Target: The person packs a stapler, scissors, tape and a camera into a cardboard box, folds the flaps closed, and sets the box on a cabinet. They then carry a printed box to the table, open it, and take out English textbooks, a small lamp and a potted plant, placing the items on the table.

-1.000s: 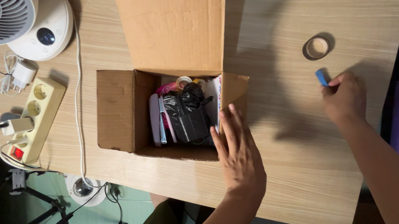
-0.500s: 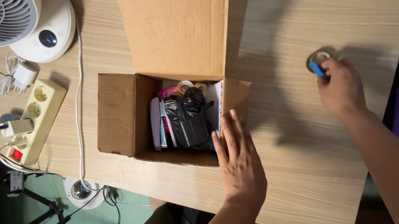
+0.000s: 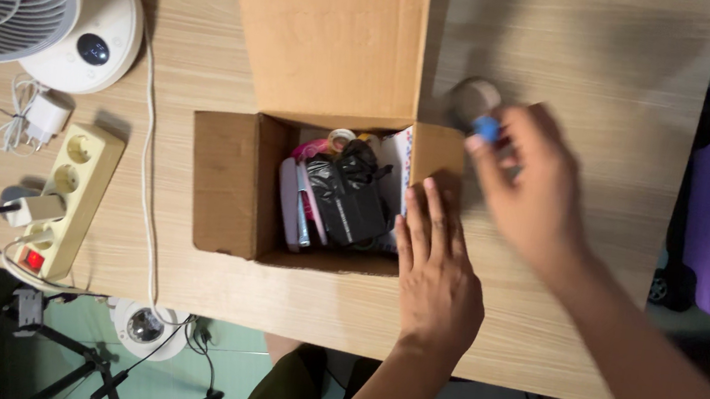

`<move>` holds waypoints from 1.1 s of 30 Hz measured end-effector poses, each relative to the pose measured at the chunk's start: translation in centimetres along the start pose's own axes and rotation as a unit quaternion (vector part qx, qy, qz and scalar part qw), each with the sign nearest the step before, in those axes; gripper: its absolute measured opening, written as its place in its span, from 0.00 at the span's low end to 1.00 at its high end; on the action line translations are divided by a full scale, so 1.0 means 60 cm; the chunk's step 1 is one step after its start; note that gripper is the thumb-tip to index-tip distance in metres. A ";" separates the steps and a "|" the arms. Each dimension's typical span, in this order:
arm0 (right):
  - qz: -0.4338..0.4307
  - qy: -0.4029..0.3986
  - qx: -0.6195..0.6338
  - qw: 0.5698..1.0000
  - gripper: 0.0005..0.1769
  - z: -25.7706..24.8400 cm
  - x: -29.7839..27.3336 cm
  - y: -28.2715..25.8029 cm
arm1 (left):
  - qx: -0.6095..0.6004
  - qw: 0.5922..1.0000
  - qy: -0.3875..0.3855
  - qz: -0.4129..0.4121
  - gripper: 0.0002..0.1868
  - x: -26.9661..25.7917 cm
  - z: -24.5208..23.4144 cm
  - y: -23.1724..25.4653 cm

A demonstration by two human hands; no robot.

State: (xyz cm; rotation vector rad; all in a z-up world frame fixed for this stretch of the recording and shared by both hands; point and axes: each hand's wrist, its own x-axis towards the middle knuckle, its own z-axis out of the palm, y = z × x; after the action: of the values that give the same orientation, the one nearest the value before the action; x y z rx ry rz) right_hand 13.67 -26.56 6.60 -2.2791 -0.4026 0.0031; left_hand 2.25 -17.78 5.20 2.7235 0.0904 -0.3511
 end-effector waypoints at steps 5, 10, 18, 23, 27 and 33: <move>-0.027 -0.073 0.065 0.995 0.10 0.049 -0.028 -0.110 | -0.163 0.981 0.073 0.079 0.36 -0.030 -0.011 -0.047; -0.057 -0.130 0.009 0.990 0.10 0.105 -0.041 -0.152 | -0.206 0.965 0.140 0.087 0.28 -0.080 -0.036 -0.114; -0.059 -0.094 -0.064 0.992 0.10 0.201 -0.014 -0.167 | -0.192 0.956 0.219 -0.020 0.19 -0.125 -0.086 -0.230; -0.162 0.017 -0.106 0.981 0.19 0.245 -0.001 -0.152 | -0.192 0.954 0.228 -0.047 0.18 -0.128 -0.106 -0.271; 0.005 -0.052 -0.059 0.997 0.21 0.268 -0.019 -0.149 | -0.206 0.945 0.248 -0.051 0.19 -0.126 -0.121 -0.281; 0.060 -0.101 -0.010 0.993 0.25 0.283 -0.055 -0.166 | -0.231 0.933 0.261 -0.086 0.20 -0.127 -0.129 -0.297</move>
State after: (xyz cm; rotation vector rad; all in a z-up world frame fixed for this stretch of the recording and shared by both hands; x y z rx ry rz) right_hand 5.49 -8.96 1.89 -2.3270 -0.3706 0.2940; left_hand -5.33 1.51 7.43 2.2694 0.4924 0.3238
